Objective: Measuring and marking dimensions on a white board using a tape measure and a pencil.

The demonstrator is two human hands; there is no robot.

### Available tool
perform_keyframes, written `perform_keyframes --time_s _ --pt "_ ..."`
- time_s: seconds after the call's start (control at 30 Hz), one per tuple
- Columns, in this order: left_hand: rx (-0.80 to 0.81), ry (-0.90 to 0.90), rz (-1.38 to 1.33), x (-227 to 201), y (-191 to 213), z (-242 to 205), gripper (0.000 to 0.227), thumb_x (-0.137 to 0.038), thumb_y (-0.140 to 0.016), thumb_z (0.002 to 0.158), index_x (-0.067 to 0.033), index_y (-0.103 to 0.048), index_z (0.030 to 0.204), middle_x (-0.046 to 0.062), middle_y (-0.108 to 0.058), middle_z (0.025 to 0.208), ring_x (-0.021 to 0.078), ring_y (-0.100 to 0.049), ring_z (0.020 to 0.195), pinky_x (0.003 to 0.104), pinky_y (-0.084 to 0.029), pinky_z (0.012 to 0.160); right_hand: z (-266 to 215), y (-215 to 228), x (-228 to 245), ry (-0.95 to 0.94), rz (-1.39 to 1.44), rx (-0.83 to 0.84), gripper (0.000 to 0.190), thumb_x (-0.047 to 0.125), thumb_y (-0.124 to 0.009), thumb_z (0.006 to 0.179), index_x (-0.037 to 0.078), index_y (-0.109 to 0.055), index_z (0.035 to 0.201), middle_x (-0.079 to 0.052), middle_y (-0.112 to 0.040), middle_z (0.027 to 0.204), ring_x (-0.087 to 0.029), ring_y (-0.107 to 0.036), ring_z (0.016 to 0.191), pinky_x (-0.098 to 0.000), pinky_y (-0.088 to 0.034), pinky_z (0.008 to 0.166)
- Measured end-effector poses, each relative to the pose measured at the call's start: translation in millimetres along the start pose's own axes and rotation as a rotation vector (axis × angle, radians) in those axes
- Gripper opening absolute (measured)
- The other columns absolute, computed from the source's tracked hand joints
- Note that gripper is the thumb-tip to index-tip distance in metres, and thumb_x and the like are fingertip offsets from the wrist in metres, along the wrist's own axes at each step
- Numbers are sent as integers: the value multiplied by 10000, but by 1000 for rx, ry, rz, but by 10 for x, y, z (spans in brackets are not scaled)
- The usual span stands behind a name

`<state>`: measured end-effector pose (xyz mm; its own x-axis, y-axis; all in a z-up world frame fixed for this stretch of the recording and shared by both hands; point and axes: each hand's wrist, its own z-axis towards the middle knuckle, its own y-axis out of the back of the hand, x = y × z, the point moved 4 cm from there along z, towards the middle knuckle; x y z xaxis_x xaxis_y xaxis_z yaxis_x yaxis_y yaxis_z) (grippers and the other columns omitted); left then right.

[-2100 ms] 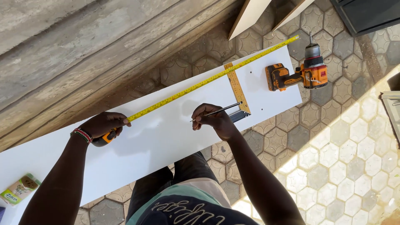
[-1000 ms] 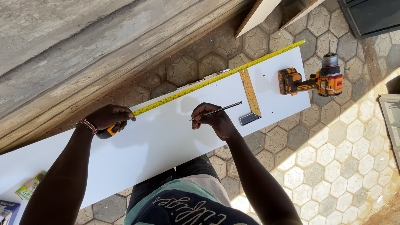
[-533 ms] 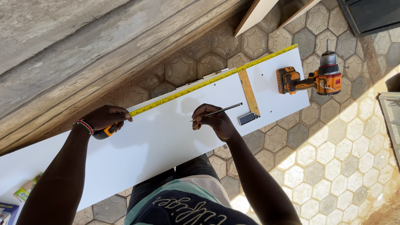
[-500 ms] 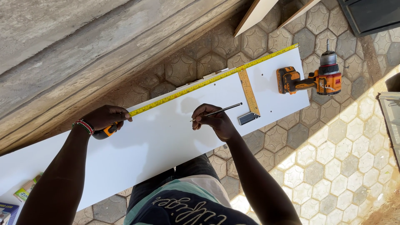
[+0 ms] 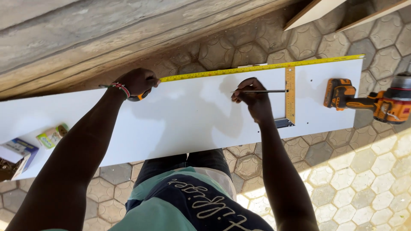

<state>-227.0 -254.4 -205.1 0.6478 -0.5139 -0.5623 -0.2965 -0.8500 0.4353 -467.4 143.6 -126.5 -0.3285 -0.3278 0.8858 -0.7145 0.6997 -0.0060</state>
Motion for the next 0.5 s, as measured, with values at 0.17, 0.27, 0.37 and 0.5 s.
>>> perform_keyframes --time_s 0.17,0.27,0.37,0.5 --pt "-108 54 108 -77 -52 -88 286 -383 -717 1147 -146 -866 1087 57 -850 846 323 -837 891 488 -616 865 589 208 -89 62 -225 -95 179 14 -868 1043 38 -729 1153 -161 -859 967 -214 -855 899 -299 -717 855" --pt "-170 69 185 -101 -87 -118 336 -453 -711 1174 -156 -865 1135 83 -870 922 357 -856 981 515 -641 899 820 228 -243 124 -336 -85 165 22 -870 1025 69 -753 1131 -145 -837 959 -183 -808 860 -292 -688 821" --pt "-223 91 223 -98 -138 -103 357 -485 -689 1188 -174 -859 1156 103 -870 964 379 -867 1018 539 -655 911 975 159 -359 187 -388 -52 160 26 -863 1023 102 -765 1124 -118 -823 947 -168 -787 847 -302 -656 809" --pt "-296 87 275 -110 -211 -114 328 -484 -679 1202 -199 -813 1111 99 -841 880 371 -879 922 522 -676 863 1039 95 -463 251 -410 -21 137 2 -850 1032 101 -790 1106 -104 -788 909 -183 -775 871 -330 -623 821"
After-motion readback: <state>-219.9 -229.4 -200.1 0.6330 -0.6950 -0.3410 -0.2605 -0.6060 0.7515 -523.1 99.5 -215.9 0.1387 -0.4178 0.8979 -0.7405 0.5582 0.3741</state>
